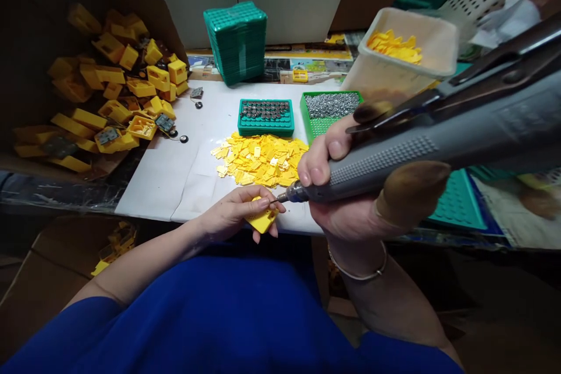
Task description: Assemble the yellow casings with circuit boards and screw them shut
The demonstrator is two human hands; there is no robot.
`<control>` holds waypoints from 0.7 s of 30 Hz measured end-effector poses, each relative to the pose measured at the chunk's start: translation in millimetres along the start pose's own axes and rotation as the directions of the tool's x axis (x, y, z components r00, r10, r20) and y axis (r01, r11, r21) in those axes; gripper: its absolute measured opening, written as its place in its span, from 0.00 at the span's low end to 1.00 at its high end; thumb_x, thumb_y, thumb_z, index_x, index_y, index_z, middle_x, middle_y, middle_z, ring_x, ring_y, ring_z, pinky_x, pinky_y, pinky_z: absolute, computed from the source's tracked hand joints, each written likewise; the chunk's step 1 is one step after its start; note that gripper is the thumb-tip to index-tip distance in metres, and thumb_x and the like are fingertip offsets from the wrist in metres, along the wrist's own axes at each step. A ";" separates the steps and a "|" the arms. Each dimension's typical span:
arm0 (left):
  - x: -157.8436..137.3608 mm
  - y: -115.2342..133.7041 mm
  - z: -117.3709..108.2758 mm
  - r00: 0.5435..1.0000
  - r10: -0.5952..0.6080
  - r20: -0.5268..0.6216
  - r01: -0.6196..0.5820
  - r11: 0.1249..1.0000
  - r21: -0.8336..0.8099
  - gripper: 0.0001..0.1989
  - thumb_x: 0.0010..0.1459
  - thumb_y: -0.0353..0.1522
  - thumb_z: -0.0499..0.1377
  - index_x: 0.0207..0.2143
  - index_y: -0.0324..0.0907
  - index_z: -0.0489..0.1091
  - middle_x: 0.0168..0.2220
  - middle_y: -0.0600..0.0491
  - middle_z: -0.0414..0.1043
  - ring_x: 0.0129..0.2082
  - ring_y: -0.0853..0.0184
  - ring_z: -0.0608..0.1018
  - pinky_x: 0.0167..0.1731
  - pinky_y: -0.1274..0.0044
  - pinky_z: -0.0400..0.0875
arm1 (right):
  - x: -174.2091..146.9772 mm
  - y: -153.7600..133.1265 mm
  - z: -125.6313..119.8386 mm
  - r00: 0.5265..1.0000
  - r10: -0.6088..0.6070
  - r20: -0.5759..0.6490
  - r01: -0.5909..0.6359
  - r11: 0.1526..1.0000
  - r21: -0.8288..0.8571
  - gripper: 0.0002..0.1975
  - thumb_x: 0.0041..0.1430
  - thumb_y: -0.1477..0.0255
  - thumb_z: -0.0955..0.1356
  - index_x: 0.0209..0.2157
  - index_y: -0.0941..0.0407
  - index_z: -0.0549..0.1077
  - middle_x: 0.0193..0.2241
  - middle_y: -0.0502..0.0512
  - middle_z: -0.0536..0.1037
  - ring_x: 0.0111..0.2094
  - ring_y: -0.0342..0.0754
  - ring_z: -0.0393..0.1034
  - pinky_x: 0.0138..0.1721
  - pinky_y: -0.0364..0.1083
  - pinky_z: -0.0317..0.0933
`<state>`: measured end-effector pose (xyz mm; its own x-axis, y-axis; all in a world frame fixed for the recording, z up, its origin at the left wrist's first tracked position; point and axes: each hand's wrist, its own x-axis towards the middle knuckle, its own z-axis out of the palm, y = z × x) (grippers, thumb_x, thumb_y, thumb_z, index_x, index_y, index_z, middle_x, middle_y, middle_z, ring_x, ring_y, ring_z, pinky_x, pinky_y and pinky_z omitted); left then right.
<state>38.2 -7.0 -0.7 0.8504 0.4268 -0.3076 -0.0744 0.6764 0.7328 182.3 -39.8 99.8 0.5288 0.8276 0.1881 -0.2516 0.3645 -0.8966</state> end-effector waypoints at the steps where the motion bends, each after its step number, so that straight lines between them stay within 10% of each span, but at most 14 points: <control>1: 0.3 -0.5 -0.1 1.000 -0.004 0.003 0.004 1.000 -0.002 0.21 0.50 0.45 0.68 0.35 0.38 0.69 0.39 0.47 0.76 0.28 0.67 0.80 0.18 0.82 0.72 | -0.5 0.7 -0.2 1.000 -0.008 0.006 0.008 1.000 -0.001 0.33 0.30 0.44 0.76 0.23 0.54 0.60 0.21 0.40 0.53 0.14 0.34 0.48 0.14 0.45 0.45; 21: 2.9 -5.0 -0.7 0.993 0.087 -0.083 -0.082 0.995 0.054 0.23 0.54 0.47 0.65 0.42 0.39 0.70 0.34 0.49 0.75 0.31 0.64 0.81 0.26 0.77 0.77 | 1.4 9.9 -7.6 0.997 -0.080 -0.012 0.079 0.995 -0.068 0.33 0.32 0.40 0.74 0.22 0.53 0.61 0.22 0.43 0.52 0.15 0.37 0.47 0.13 0.46 0.47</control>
<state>40.7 -8.8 -5.7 0.7944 0.5323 -0.2926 -0.1161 0.6059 0.7871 186.7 -38.2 88.2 0.5566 0.7908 0.2546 -0.1534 0.3990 -0.9040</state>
